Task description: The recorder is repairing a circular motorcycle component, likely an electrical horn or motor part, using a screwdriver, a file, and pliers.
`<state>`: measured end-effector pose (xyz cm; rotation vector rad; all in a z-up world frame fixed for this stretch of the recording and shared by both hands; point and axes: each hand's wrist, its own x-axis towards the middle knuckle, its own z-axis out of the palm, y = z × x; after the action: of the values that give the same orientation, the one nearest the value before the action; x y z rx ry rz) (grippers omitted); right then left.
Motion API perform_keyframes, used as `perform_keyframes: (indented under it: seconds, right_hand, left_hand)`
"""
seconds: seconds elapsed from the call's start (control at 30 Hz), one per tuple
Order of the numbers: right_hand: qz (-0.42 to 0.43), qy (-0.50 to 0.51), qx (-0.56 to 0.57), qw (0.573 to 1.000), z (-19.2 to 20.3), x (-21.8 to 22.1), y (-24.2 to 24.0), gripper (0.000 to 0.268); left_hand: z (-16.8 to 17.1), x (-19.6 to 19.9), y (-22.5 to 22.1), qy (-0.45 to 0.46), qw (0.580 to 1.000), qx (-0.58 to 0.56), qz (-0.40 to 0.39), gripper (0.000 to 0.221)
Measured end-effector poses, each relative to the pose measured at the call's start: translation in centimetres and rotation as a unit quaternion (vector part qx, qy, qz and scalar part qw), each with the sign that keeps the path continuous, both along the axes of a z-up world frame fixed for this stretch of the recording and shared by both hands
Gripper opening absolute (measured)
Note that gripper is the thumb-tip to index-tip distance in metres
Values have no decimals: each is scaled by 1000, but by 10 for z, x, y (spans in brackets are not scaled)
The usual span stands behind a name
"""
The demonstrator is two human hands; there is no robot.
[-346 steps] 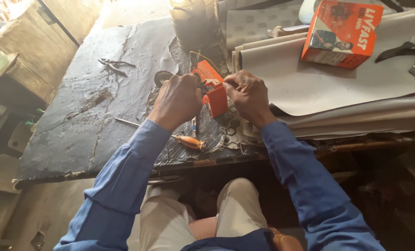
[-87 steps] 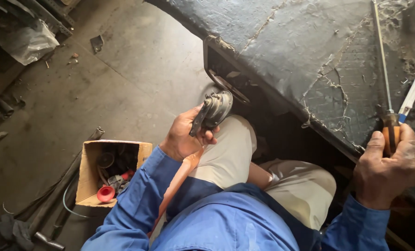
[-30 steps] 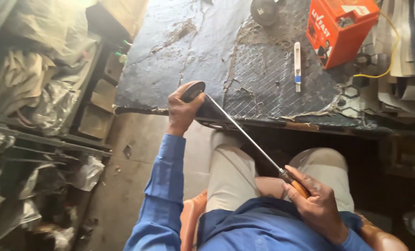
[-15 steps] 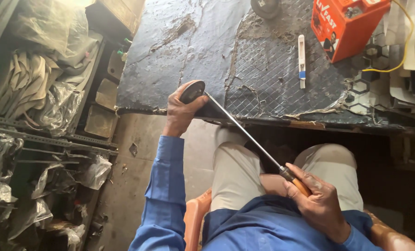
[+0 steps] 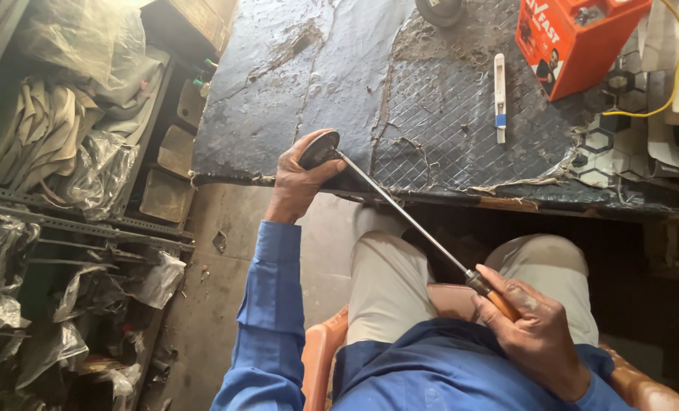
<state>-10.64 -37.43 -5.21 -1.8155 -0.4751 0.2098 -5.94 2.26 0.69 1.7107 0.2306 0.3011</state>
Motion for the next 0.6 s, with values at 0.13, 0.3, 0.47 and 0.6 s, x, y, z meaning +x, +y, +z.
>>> perform_keyframes:
  seconds: [0.13, 0.3, 0.47, 0.6]
  right_hand:
    - [6, -4, 7, 1000, -1, -1, 1, 50]
    - [7, -20, 11, 1000, -3, -3, 4, 51]
    - [-3, -22, 17, 1000, -9, -9, 8, 52]
    - [-7, -14, 34, 999, -13, -11, 9, 51]
  left_hand:
    - [1, -1, 0, 5, 1000, 25, 6, 52]
    - [3, -2, -1, 2, 1000, -4, 4, 53]
    - [4, -2, -1, 6, 1000, -20, 14, 54]
    - [0, -1, 2, 0, 1000, -24, 13, 54]
